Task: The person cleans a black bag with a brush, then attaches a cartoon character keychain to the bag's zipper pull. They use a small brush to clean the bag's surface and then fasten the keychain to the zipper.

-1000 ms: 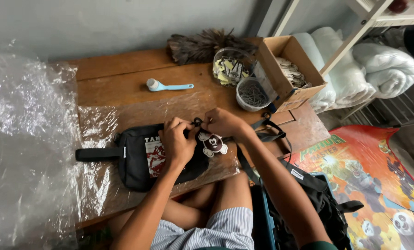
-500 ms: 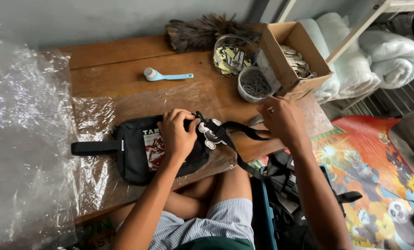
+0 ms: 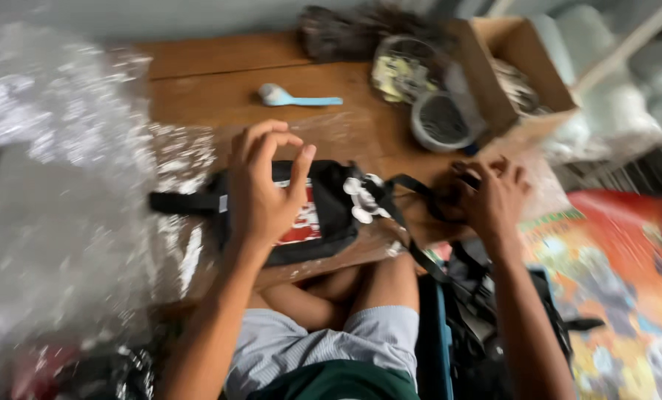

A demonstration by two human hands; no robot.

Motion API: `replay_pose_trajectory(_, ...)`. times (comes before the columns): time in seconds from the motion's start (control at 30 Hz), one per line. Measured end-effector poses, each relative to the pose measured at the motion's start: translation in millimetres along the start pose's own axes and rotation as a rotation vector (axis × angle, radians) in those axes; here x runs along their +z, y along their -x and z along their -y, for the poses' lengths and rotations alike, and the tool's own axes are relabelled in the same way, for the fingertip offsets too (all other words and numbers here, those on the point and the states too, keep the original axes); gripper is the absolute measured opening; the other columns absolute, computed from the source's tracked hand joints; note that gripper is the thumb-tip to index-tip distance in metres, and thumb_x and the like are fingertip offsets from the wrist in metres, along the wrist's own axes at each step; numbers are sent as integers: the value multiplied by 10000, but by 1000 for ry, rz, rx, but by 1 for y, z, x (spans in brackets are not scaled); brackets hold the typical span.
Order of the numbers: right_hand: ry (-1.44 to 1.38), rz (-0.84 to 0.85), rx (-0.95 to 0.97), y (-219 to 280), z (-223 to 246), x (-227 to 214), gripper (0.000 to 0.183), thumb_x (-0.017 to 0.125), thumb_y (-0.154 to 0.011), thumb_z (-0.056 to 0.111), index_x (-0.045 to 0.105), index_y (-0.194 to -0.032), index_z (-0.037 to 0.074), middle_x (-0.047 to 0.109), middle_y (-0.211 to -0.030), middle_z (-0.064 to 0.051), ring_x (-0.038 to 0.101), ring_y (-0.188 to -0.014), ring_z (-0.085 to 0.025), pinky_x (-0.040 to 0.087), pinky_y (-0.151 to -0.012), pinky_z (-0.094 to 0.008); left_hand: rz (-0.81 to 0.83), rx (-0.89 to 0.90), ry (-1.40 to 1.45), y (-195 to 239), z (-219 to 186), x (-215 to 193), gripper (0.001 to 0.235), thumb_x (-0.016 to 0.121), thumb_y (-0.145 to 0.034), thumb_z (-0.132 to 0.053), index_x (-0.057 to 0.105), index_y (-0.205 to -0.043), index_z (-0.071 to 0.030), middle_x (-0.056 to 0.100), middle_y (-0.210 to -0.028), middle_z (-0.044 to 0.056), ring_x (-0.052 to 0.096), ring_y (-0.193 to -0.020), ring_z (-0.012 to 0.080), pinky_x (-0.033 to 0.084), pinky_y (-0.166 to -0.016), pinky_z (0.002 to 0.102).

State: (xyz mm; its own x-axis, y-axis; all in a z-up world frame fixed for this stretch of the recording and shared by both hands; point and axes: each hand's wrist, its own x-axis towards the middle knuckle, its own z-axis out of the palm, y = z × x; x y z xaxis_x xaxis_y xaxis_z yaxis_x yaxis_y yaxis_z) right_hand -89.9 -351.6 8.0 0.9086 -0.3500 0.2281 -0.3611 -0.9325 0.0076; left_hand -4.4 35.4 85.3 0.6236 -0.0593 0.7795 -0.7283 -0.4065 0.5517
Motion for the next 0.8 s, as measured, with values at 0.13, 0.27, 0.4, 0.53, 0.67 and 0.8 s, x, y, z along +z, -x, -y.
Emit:
replay_pose_trajectory(0.13,-10,-129,-114,0,-16,24,386,665,-833,297,694,-1214,244,755,-1188,-76,678,-1097,-335,405,-837,-517,110,24,-314,0,37,-60,153,671,-1006,-214,673,-962,-68,661,-965,94,597,-895,334,451,-795,443)
replay_pose_trajectory(0.27,-372,-305,-245,4,-24,25,456,757,-830,77,702,-1282,84,752,-1186,-136,680,-1105,-360,452,-969,-483,226,-143,-555,27,73,-87,148,683,-941,-308,735,-856,-200,697,-841,55,641,-790,356,440,-663,510)
replay_pose_trajectory(0.4,-571,-612,-380,-1,17,-43,254,562,-1024,-198,597,-1271,-148,647,-1189,-297,659,-1080,-430,495,-840,-434,436,-277,-759,40,83,-86,235,696,-934,-349,760,-861,-135,717,-906,49,640,-897,347,435,-792,526)
replay_pose_trajectory(0.53,-864,-679,-494,-29,60,-84,300,379,-1069,-194,532,-1325,-227,619,-1246,-360,631,-1092,-424,521,-957,-482,537,-358,-847,48,93,-75,421,654,-1003,-419,744,-756,-91,714,-737,132,668,-694,356,443,-875,529)
replay_pose_trajectory(0.67,-870,-719,-696,-26,161,-153,350,387,-1016,-186,550,-1325,-205,578,-1270,-356,578,-1155,-423,440,-942,-406,502,-539,-777,42,112,-70,456,499,-1069,-431,709,-867,-80,711,-774,180,678,-733,468,475,-770,544)
replay_pose_trajectory(0.8,-965,-334,-767,1,255,-167,274,542,-1043,-38,638,-1299,-45,627,-1235,-257,620,-1134,-408,504,-934,-484,567,-666,-626,35,110,-73,298,567,-991,-363,656,-868,-106,727,-850,161,713,-866,434,501,-750,551)
